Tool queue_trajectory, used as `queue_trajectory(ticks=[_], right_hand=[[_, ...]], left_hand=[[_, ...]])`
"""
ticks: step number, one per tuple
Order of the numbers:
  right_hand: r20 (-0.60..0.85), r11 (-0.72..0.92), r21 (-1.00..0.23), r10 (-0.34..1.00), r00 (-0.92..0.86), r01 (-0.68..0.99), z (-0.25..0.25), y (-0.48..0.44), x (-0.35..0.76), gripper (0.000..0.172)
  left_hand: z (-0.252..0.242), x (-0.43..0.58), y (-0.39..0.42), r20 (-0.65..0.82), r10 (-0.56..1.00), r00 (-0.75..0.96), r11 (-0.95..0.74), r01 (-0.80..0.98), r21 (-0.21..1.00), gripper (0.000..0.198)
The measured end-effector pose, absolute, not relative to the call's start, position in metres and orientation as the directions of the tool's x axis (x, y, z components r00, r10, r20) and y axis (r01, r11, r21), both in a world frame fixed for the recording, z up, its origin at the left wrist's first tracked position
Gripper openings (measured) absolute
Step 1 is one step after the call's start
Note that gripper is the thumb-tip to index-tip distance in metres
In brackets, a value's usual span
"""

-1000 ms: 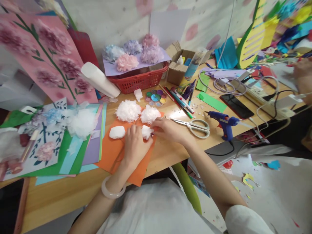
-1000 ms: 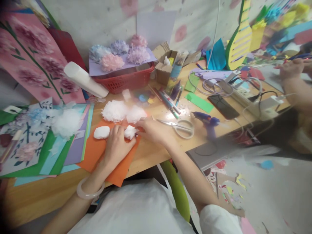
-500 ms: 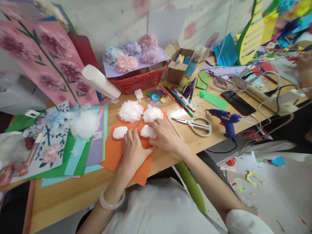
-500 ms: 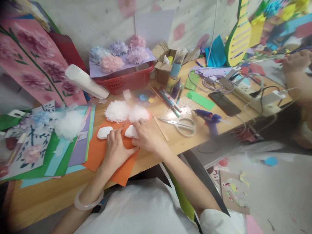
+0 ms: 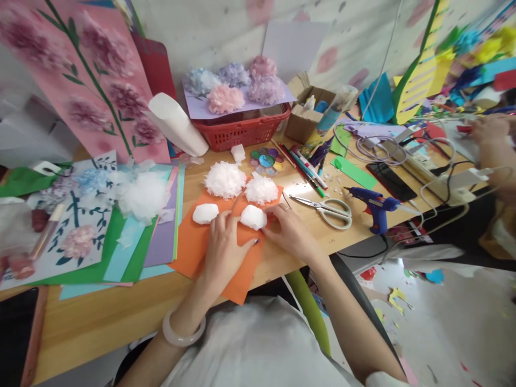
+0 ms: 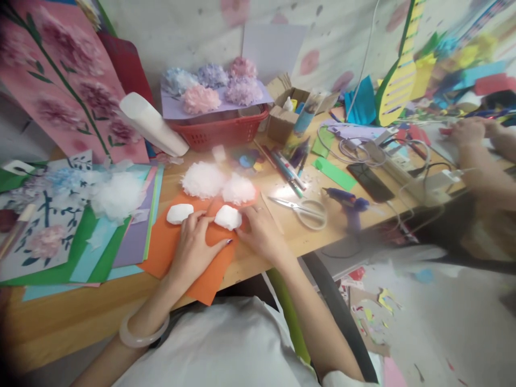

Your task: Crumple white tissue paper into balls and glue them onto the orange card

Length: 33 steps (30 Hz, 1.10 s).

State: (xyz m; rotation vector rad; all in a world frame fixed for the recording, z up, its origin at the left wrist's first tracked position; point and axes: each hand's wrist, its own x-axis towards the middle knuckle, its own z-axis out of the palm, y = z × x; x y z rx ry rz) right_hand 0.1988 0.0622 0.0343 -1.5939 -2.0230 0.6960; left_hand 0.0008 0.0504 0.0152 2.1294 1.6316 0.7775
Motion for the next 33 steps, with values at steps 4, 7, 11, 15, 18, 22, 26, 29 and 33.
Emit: queue_trajectory(ticks=[4,7,11,15,18,22,26,29,33], right_hand=[[0.058,0.203,-0.700,0.972,-0.229,0.684,0.037,0.060,0.203,0.041],[0.055,0.188,-0.670,0.977,-0.205,0.718,0.039,0.060,0.200,0.049],[0.023,0.155,-0.735,0.979,-0.205,0.660,0.040,0.063,0.201,0.036],[0.024,0.144,-0.754,0.981,-0.192,0.641,0.040,0.061,0.203,0.041],[0.002,0.114,-0.672,0.988,-0.151,0.732,0.039,0.060,0.197,0.031],[0.006,0.120,-0.699,0.987,-0.162,0.705,0.038,0.059,0.193,0.029],[0.007,0.112,-0.666,0.990,-0.144,0.737,0.034,0.060,0.195,0.022],[0.022,0.130,-0.679,0.987,-0.157,0.722,0.035,0.058,0.198,0.017],[0.084,0.144,-0.727,0.989,-0.120,0.672,0.047,0.049,0.195,0.023]], left_hand=[[0.019,-0.001,0.048,0.219,0.961,0.169,-0.269,0.756,0.597,0.059],[0.019,0.001,0.046,0.225,0.954,0.198,-0.295,0.755,0.586,0.064],[0.018,0.002,0.047,0.232,0.958,0.168,-0.275,0.761,0.588,0.039],[0.017,0.002,0.048,0.228,0.960,0.163,-0.269,0.769,0.581,0.055],[0.015,0.005,0.047,0.206,0.955,0.213,-0.294,0.770,0.566,0.046],[0.015,0.006,0.045,0.164,0.963,0.215,-0.270,0.759,0.593,0.056],[0.015,0.007,0.044,0.148,0.958,0.246,-0.284,0.733,0.618,0.061],[0.023,0.002,0.044,0.121,0.959,0.258,-0.274,0.719,0.639,0.049],[0.039,-0.031,0.044,0.215,0.968,0.132,-0.245,0.691,0.680,0.037]])
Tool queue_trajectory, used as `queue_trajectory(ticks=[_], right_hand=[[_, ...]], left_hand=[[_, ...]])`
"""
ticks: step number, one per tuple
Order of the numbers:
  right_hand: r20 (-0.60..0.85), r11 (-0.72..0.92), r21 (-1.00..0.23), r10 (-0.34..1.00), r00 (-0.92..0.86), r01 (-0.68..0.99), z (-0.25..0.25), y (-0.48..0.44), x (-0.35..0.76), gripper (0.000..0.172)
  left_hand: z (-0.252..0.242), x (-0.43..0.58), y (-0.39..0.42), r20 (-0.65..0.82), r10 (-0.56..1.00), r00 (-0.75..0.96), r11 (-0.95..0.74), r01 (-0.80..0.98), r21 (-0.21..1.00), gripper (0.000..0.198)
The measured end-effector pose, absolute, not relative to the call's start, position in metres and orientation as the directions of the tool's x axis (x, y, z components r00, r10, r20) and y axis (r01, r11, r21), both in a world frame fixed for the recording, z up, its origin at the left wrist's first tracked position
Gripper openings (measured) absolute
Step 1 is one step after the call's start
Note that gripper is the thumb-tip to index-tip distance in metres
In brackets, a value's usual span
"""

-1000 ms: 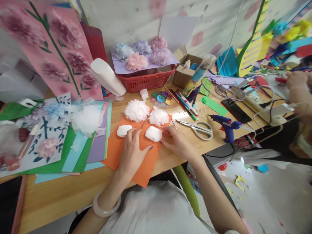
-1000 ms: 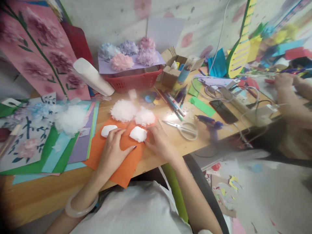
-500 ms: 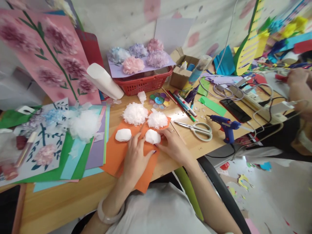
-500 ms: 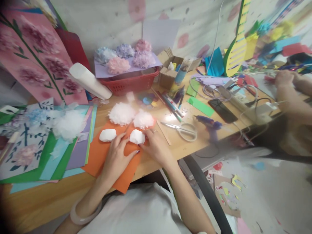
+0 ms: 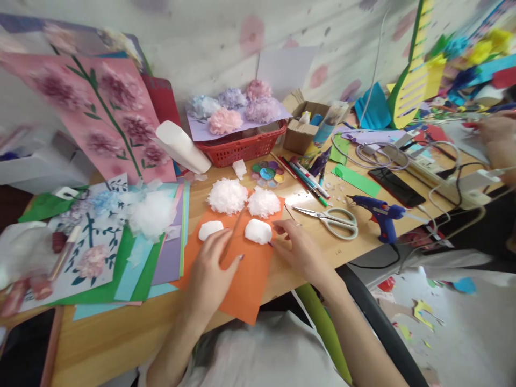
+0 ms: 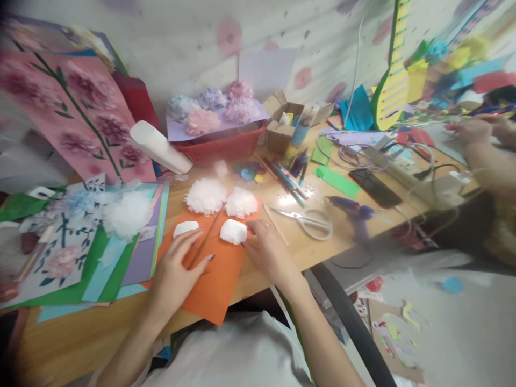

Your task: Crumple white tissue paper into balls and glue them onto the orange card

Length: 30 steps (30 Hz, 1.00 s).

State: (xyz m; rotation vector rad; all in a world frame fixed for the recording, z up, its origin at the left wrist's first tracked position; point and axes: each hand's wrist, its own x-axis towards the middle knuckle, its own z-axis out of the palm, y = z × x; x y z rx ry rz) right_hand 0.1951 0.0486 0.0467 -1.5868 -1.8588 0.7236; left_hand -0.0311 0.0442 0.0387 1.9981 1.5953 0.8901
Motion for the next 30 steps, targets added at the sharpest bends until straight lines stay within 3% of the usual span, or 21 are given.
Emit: queue_trajectory(ticks=[3,5,8,11,17,23,30], right_hand=[[0.139,0.182,-0.827,0.983,-0.121,0.531,0.052,0.047,0.173,0.027],[0.148,0.212,-0.873,0.973,-0.176,0.439,0.048,0.052,0.149,0.032],[0.124,0.239,-0.852,0.956,-0.265,0.465,0.037,0.066,0.111,0.054],[0.097,0.243,-0.840,0.947,-0.307,0.485,0.028,0.073,0.089,0.065],[0.079,0.205,-0.852,0.960,-0.269,0.482,0.028,0.062,0.086,0.066],[0.020,0.136,-0.885,0.967,-0.256,0.445,0.027,0.060,0.092,0.063],[0.030,0.132,-0.906,0.967,-0.251,0.402,0.022,0.054,0.085,0.069]], left_hand=[[0.039,-0.066,0.049,0.259,0.959,-0.115,-0.107,0.700,0.706,0.039],[0.031,-0.080,0.054,0.206,0.964,-0.165,-0.052,0.647,0.761,0.049],[0.015,-0.081,0.058,0.143,0.985,-0.098,-0.061,0.576,0.815,0.058],[0.005,-0.071,0.056,0.131,0.991,-0.032,-0.092,0.548,0.832,0.063],[0.000,-0.067,0.046,0.125,0.992,-0.008,-0.105,0.495,0.863,0.079],[0.000,-0.063,0.039,0.101,0.994,0.042,-0.109,0.433,0.895,0.082],[0.001,-0.060,0.028,0.090,0.992,0.086,-0.122,0.510,0.852,0.093]])
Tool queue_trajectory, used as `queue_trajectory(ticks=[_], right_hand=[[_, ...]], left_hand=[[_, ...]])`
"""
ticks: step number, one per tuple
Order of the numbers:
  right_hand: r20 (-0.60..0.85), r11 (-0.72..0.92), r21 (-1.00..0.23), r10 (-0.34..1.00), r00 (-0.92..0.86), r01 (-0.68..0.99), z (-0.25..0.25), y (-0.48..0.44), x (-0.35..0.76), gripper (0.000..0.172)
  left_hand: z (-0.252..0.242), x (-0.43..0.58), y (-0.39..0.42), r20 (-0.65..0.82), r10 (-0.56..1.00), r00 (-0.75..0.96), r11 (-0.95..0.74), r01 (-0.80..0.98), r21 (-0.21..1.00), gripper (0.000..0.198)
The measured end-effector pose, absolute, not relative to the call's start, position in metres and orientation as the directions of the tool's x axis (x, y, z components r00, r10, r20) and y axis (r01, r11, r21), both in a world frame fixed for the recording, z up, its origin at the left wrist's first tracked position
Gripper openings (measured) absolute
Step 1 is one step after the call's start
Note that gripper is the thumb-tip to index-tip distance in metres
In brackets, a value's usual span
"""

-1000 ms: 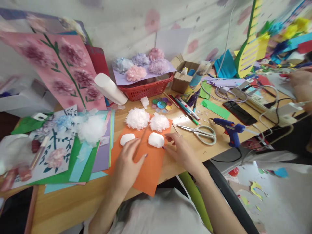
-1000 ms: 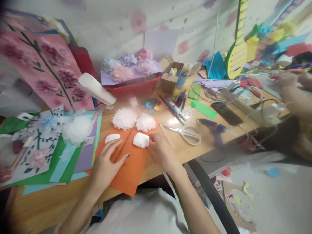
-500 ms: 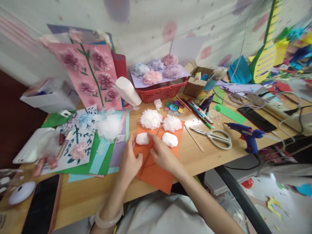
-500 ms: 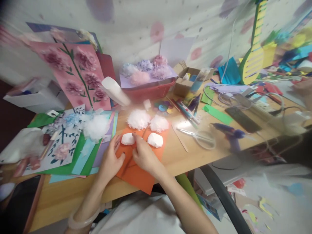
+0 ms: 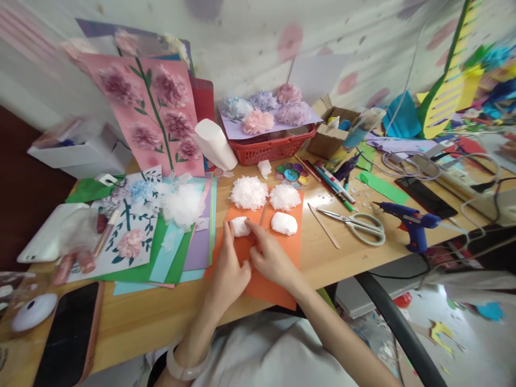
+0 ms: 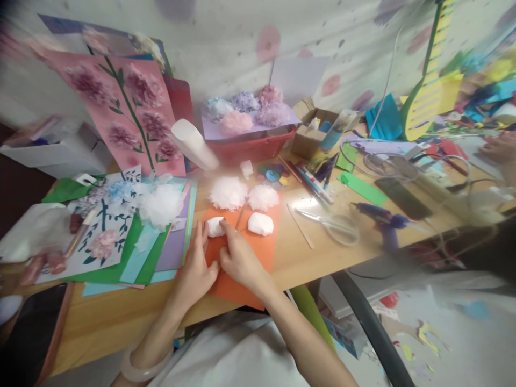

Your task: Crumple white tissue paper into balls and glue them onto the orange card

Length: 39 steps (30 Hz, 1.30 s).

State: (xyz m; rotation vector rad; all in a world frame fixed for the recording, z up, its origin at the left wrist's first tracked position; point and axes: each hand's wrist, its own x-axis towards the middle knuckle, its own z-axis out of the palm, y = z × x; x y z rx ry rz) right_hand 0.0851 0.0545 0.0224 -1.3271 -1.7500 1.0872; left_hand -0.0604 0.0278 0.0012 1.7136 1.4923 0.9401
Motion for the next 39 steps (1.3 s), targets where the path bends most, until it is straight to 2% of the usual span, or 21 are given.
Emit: queue_trajectory(ticks=[3,5,7,9,13,16,19,21,25,34,39], right_hand=[[0.052,0.109,-0.945,0.981,-0.189,0.308,0.029,0.048,0.105,0.050],[0.089,0.096,-0.955,0.995,-0.038,0.280,0.032,0.044,0.128,0.037],[0.131,0.075,-0.942,0.980,0.152,0.327,0.030,0.041,0.150,0.035],[0.138,0.042,-0.918,0.966,0.220,0.395,0.022,0.042,0.164,0.037],[0.103,0.041,-0.911,0.986,0.131,0.410,0.007,0.046,0.168,0.042],[0.106,0.046,-0.921,0.985,0.135,0.388,0.012,0.041,0.171,0.043],[0.151,0.062,-0.897,0.973,0.172,0.438,0.027,0.028,0.179,0.030],[0.202,0.121,-0.855,0.973,0.108,0.505,0.034,0.023,0.182,0.021],[0.244,0.234,-0.790,0.968,-0.059,0.567,0.030,0.028,0.178,0.024],[0.224,0.257,-0.792,0.966,-0.127,0.554,0.024,0.036,0.175,0.020],[0.197,0.217,-0.782,0.975,-0.099,0.584,0.033,0.034,0.179,0.016]], left_hand=[[0.009,-0.056,0.027,0.110,0.993,0.034,-0.112,0.496,0.861,0.090],[0.017,-0.044,0.028,0.171,0.985,0.031,-0.163,0.508,0.846,0.086],[0.024,-0.025,0.030,0.224,0.970,0.094,-0.241,0.499,0.832,0.087],[0.024,-0.003,0.034,0.216,0.958,0.189,-0.281,0.458,0.843,0.091],[0.014,0.019,0.043,0.127,0.943,0.307,-0.251,0.410,0.877,0.101],[0.011,0.011,0.053,0.100,0.936,0.339,-0.239,0.399,0.885,0.101],[0.016,-0.001,0.068,0.119,0.927,0.355,-0.270,0.412,0.871,0.094],[0.020,-0.002,0.080,0.137,0.917,0.374,-0.299,0.421,0.857,0.090],[0.018,0.007,0.095,0.151,0.889,0.432,-0.353,0.436,0.828,0.089],[0.010,0.011,0.102,0.160,0.871,0.464,-0.397,0.476,0.785,0.097],[0.030,-0.009,0.090,0.176,0.892,0.415,-0.402,0.556,0.727,0.084]])
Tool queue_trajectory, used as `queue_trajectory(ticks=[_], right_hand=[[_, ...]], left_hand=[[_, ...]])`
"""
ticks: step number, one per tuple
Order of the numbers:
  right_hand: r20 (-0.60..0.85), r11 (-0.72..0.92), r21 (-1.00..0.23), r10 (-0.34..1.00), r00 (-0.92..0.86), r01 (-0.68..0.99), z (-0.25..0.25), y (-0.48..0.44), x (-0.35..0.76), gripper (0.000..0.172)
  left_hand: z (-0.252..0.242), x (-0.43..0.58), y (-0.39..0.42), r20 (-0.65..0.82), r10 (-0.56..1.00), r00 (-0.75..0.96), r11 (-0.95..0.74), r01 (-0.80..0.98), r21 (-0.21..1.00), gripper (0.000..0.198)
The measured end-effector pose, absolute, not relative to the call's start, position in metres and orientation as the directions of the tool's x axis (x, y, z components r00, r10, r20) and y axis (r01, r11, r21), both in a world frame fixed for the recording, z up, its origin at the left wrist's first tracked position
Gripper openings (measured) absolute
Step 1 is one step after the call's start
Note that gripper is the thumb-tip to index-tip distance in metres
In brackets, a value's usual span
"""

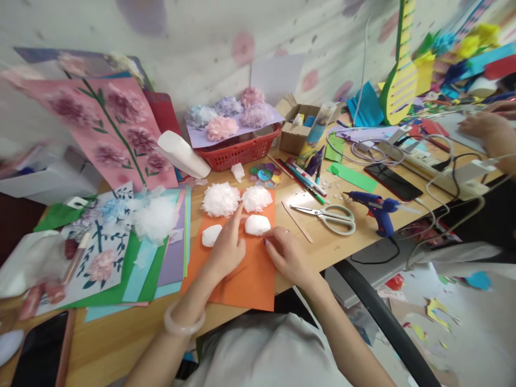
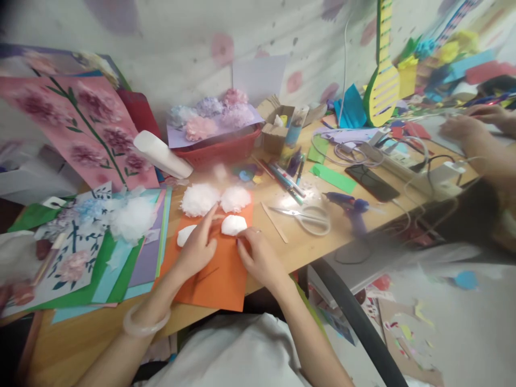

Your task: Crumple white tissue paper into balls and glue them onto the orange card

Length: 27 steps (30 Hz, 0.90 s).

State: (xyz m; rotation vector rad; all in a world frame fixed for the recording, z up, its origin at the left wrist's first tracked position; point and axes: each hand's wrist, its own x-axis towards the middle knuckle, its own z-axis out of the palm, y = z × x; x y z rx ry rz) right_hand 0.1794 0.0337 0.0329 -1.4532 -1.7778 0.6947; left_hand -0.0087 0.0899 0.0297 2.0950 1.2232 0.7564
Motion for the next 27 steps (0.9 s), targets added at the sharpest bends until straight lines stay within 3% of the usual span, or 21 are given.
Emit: queue_trajectory(ticks=[3,4,7,10,16,23,27], right_hand=[[0.163,0.147,-0.732,0.986,-0.039,0.665,0.033,0.016,0.188,0.017],[0.171,0.131,-0.698,0.985,-0.014,0.704,0.030,0.008,0.189,0.021],[0.183,0.102,-0.605,0.983,0.013,0.790,0.017,-0.011,0.184,0.043],[0.162,0.121,-0.566,0.986,-0.033,0.815,0.005,-0.020,0.170,0.056],[0.146,0.145,-0.530,0.986,-0.079,0.836,-0.007,-0.019,0.165,0.072],[0.162,0.154,-0.423,0.982,-0.092,0.893,-0.028,-0.009,0.177,0.070],[0.156,0.108,-0.312,0.986,-0.061,0.944,-0.033,-0.005,0.184,0.066]], left_hand=[[0.037,-0.047,0.075,0.224,0.924,0.309,-0.378,0.656,0.654,0.058],[0.036,-0.060,0.069,0.260,0.932,0.251,-0.358,0.743,0.566,0.051],[0.023,-0.091,0.050,0.251,0.956,0.150,-0.227,0.922,0.314,0.051],[0.007,-0.097,0.030,0.158,0.976,0.151,-0.177,0.969,0.172,0.059],[-0.003,-0.075,0.001,0.172,0.970,0.173,-0.193,0.976,0.106,0.076],[0.000,-0.072,0.004,0.121,0.983,0.142,-0.150,0.987,0.061,0.074],[0.005,-0.075,0.019,0.186,0.982,0.023,-0.028,0.999,0.023,0.072]])
